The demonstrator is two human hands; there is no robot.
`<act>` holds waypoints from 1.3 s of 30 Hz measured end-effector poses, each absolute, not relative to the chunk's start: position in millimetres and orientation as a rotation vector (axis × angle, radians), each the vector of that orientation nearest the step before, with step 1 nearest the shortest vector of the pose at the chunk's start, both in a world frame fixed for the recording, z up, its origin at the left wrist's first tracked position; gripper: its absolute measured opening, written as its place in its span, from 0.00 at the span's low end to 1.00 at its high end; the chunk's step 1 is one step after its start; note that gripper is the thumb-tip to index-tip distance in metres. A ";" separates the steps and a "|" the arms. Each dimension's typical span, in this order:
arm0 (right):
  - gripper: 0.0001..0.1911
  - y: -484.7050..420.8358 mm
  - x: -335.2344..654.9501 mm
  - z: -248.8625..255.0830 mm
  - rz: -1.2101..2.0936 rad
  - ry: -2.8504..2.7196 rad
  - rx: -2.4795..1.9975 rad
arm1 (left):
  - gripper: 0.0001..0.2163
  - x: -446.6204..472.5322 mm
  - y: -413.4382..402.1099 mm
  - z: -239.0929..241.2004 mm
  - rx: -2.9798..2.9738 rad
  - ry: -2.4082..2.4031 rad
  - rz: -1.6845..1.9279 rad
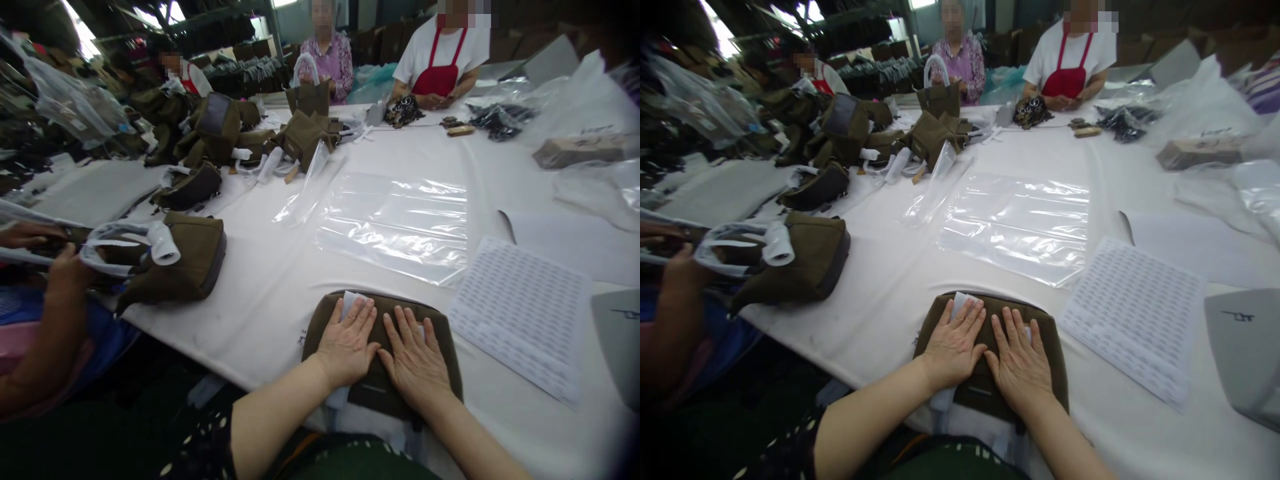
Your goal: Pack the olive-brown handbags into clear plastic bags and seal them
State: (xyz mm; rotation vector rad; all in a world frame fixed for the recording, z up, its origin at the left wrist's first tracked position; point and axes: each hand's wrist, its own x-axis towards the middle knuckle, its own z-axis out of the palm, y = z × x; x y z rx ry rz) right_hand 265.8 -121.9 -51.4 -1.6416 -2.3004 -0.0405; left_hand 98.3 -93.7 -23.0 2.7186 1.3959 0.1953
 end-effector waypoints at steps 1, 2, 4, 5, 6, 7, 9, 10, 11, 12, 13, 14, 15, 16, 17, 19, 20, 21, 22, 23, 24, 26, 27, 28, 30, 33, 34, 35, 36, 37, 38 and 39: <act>0.28 -121.3 265.4 -52.7 -0.041 -2.298 -1.640 | 0.27 98.0 -92.7 -23.0 2.702 1.384 0.205; 0.28 -121.5 265.6 -52.9 -0.041 -2.294 -1.638 | 0.26 96.6 -92.7 -21.5 2.681 1.364 0.224; 0.28 -123.9 268.1 -50.0 -0.048 -2.308 -1.604 | 0.26 90.7 -95.4 -14.7 2.626 1.306 0.300; 0.28 -125.9 270.7 -47.3 -0.052 -2.319 -1.582 | 0.26 86.2 -98.0 -10.1 2.591 1.274 0.368; 0.29 -128.1 274.2 -44.1 -0.053 -2.325 -1.562 | 0.25 80.7 -101.2 -5.4 2.546 1.249 0.466; 0.29 -130.4 278.4 -40.5 -0.050 -2.317 -1.546 | 0.24 74.5 -104.7 -1.3 2.489 1.238 0.593; 0.30 -134.6 287.8 -34.0 -0.024 -2.244 -1.539 | 0.23 59.9 -111.3 2.7 2.321 1.306 0.909; 0.31 -136.2 292.3 -31.5 -0.010 -2.179 -1.551 | 0.23 51.7 -113.5 1.5 2.222 1.371 1.051; 0.31 -137.4 296.2 -29.8 0.002 -2.116 -1.562 | 0.24 42.9 -114.6 -2.3 2.135 1.431 1.134; 0.31 -138.3 299.4 -29.0 0.012 -2.065 -1.571 | 0.25 33.4 -114.3 -8.4 2.067 1.481 1.150; 0.31 -138.9 301.8 -29.0 0.022 -2.029 -1.584 | 0.25 23.0 -112.7 -16.0 2.008 1.539 1.118; 0.30 -139.4 303.5 -29.5 0.033 -2.006 -1.600 | 0.24 11.9 -110.0 -24.2 1.940 1.632 1.071; 0.30 -139.7 304.8 -30.5 0.047 -1.996 -1.612 | 0.23 0.1 -106.4 -31.8 1.852 1.760 1.038; 0.29 -139.6 306.1 -31.5 0.062 -1.988 -1.619 | 0.21 -11.8 -102.3 -37.5 1.741 1.920 1.036; 0.29 -138.9 308.0 -32.4 0.072 -1.971 -1.624 | 0.20 -23.0 -98.0 -40.6 1.622 2.086 1.080; 0.28 -133.5 314.3 -33.3 0.068 -1.883 -1.635 | 0.17 -39.5 -88.6 -38.3 1.513 2.255 1.204; 0.28 -127.8 319.0 -33.4 0.059 -1.822 -1.637 | 0.15 -43.3 -82.9 -34.0 1.565 2.216 1.241; 0.28 -119.6 324.4 -33.4 0.055 -1.759 -1.640 | 0.13 -43.7 -75.8 -28.9 1.664 2.113 1.256; 0.27 -108.7 330.2 -33.7 0.056 -1.701 -1.642 | 0.11 -40.6 -66.7 -24.2 1.768 1.980 1.257; 0.26 -95.1 336.0 -34.3 0.070 -1.663 -1.633 | 0.09 -34.5 -55.3 -20.6 1.856 1.840 1.249; 0.26 -78.9 341.5 -35.6 0.105 -1.643 -1.615 | 0.07 -25.7 -41.1 -18.7 1.915 1.716 1.235; 0.25 -41.1 350.3 -40.2 0.248 -1.663 -1.578 | 0.06 -1.5 -4.8 -19.5 1.980 1.561 1.183; 0.25 -20.8 353.4 -43.7 0.340 -1.703 -1.564 | 0.05 12.8 16.7 -21.4 2.002 1.516 1.137; 0.24 -0.7 355.5 -48.1 0.425 -1.758 -1.552 | 0.05 27.5 39.9 -23.4 2.028 1.483 1.086; 0.25 35.6 357.3 -60.4 0.524 -1.886 -1.556 | 0.01 54.2 89.4 -25.8 2.081 1.454 1.004; 0.25 70.1 359.7 -88.7 0.517 -2.113 -1.606 | 0.08 68.8 164.4 -23.5 2.066 1.610 1.006; 0.24 75.8 361.8 -100.1 0.506 -2.186 -1.621 | 0.11 63.4 187.4 -22.0 2.007 1.746 1.028; 0.24 79.1 364.8 -112.0 0.490 -2.256 -1.621 | 0.15 52.8 208.1 -20.9 1.915 1.911 1.048; 0.24 80.7 368.4 -123.8 0.470 -2.306 -1.608 | 0.18 37.8 225.9 -20.5 1.796 2.084 1.055; 0.24 81.3 372.3 -135.5 0.452 -2.340 -1.588 | 0.19 19.9 240.2 -21.0 1.664 2.240 1.036; 0.24 81.4 376.0 -146.9 0.435 -2.355 -1.567 | 0.20 0.5 251.0 -22.5 1.542 2.361 0.991; 0.24 81.3 379.2 -158.0 0.429 -2.362 -1.547 | 0.19 -18.7 258.3 -24.7 1.449 2.437 0.925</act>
